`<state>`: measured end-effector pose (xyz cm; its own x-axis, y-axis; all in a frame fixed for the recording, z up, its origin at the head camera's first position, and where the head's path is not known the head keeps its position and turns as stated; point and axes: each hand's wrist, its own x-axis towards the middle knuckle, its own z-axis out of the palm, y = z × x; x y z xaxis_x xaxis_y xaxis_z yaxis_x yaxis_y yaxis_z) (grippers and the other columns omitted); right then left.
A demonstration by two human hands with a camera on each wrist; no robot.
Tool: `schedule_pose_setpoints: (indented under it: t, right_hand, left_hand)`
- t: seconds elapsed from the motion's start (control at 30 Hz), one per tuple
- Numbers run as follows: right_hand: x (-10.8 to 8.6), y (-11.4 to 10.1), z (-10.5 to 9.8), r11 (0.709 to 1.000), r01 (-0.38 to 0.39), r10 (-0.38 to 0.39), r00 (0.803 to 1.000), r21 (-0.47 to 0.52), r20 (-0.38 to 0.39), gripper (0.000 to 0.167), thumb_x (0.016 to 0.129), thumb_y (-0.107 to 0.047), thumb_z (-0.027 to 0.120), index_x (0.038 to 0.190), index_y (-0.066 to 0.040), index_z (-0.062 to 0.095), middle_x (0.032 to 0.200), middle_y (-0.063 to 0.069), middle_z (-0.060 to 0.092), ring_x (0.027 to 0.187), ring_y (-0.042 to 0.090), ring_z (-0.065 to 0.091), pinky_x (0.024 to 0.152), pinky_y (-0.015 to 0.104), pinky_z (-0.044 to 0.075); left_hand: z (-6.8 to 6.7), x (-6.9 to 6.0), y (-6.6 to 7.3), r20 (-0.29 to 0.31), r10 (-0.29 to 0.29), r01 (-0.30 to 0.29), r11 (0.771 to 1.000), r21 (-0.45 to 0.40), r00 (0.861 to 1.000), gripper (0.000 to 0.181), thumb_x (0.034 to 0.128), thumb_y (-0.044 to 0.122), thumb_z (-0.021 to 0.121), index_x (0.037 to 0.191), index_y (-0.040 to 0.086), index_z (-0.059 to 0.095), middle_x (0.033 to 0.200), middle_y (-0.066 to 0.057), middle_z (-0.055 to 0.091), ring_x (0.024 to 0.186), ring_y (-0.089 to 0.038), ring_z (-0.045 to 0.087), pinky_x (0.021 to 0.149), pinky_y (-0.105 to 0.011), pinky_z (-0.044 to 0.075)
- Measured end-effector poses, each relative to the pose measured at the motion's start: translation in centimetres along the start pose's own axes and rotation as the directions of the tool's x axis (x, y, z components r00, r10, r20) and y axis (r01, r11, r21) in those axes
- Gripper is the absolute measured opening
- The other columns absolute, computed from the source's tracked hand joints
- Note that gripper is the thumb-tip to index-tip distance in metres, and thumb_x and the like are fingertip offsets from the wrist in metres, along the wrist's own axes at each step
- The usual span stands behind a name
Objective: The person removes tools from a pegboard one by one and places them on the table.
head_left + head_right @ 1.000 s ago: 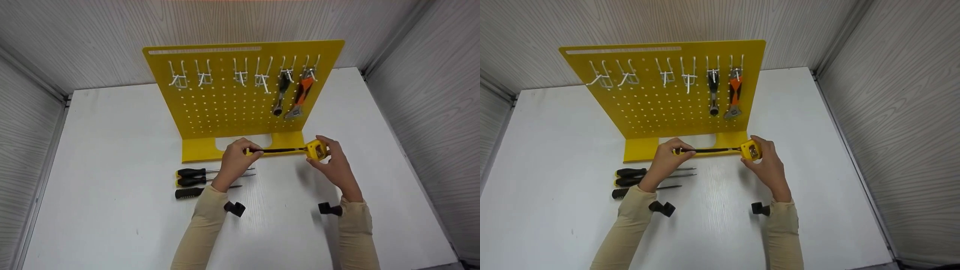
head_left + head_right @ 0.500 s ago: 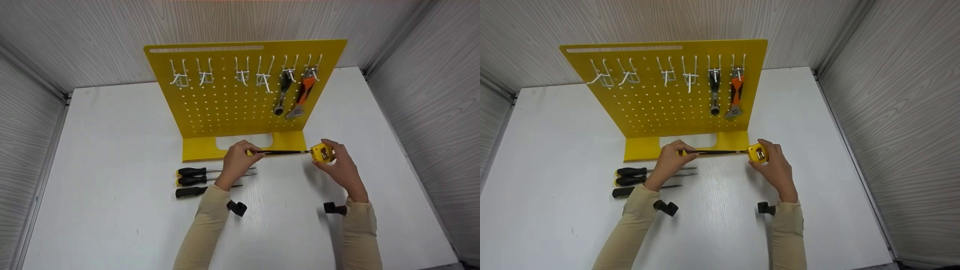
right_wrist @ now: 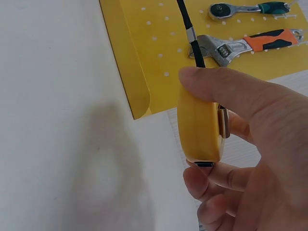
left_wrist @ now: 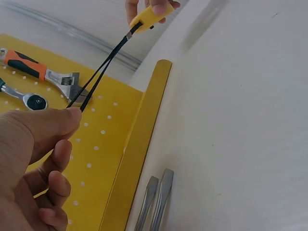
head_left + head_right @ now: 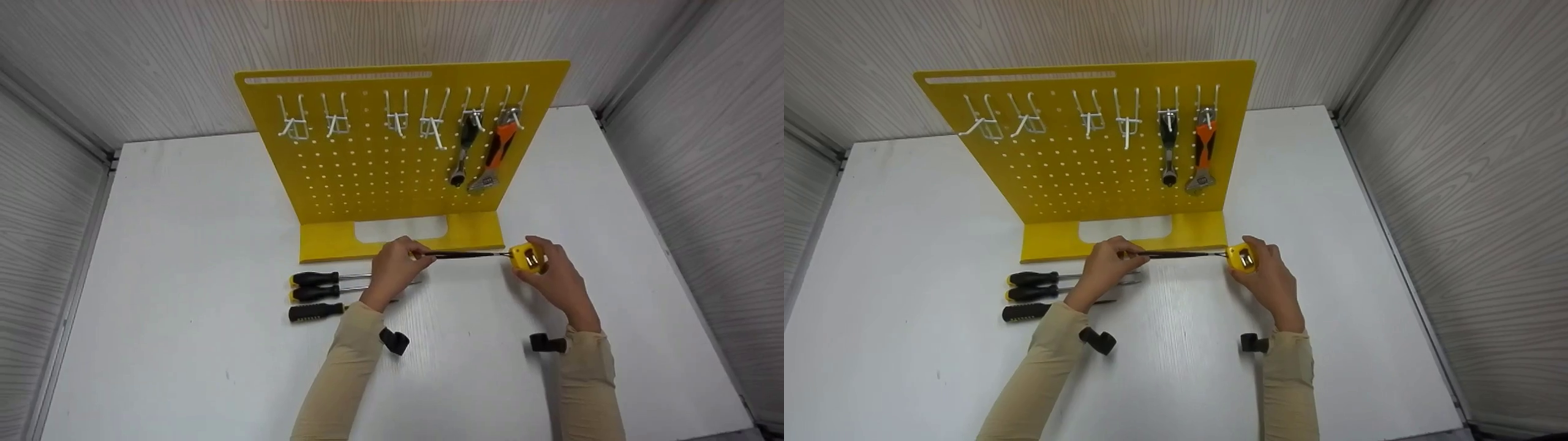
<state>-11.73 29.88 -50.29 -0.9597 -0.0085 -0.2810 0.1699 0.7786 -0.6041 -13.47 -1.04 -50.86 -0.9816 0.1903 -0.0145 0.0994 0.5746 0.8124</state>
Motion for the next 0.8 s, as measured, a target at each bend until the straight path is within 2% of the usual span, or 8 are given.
schedule_pose_setpoints:
  t: [0.17, 0.37, 0.6, 0.8]
  right_hand:
    - [0.3, 0.4, 0.2, 0.999, -0.051, 0.051, 0.997, -0.007, 0.052, 0.076, 0.087, -0.037, 0.069, 0.151, -0.021, 0.03, 0.142, 0.019, 0.039, 0.112, 0.033, 0.046, 0.098, 0.053, 0.043]
    - [0.6, 0.6, 0.5, 0.996, -0.084, 0.086, 0.992, -0.016, 0.088, 0.077, 0.087, -0.039, 0.069, 0.151, -0.022, 0.029, 0.144, 0.021, 0.036, 0.124, 0.036, 0.042, 0.107, 0.061, 0.033]
    - [0.9, 0.8, 1.1, 0.993, -0.114, 0.117, 0.987, -0.038, 0.113, 0.079, 0.086, -0.044, 0.069, 0.151, -0.022, 0.028, 0.138, 0.021, 0.039, 0.114, 0.033, 0.044, 0.102, 0.055, 0.039]
    - [1.2, 0.9, 1.1, 0.99, -0.13, 0.135, 0.984, -0.046, 0.117, 0.079, 0.087, -0.044, 0.068, 0.151, -0.023, 0.027, 0.139, 0.021, 0.038, 0.116, 0.034, 0.044, 0.105, 0.058, 0.036]
  left_hand:
    - [0.4, 0.0, -0.3, 0.016, -0.022, 0.022, 1.0, 0.008, 1.0, 0.016, 0.0862, 0.03, 0.072, 0.096, 0.019, 0.078, 0.087, 0.003, 0.067, 0.077, -0.012, 0.06, 0.063, -0.026, 0.045]
    - [0.7, 0.0, -0.8, 0.017, -0.052, 0.051, 0.998, 0.021, 0.999, 0.016, 0.0859, 0.029, 0.072, 0.096, 0.018, 0.078, 0.085, 0.001, 0.062, 0.074, -0.012, 0.054, 0.061, -0.026, 0.041]
    - [1.1, 0.1, -0.9, 0.007, -0.073, 0.072, 0.995, 0.071, 0.997, 0.017, 0.0855, 0.029, 0.073, 0.097, 0.017, 0.078, 0.088, -0.001, 0.062, 0.069, -0.011, 0.049, 0.056, -0.025, 0.037]
    - [1.4, 0.3, -0.9, 0.018, -0.088, 0.086, 0.991, 0.103, 0.996, 0.017, 0.0855, 0.027, 0.073, 0.097, 0.016, 0.078, 0.094, -0.002, 0.067, 0.07, -0.011, 0.051, 0.056, -0.024, 0.037]
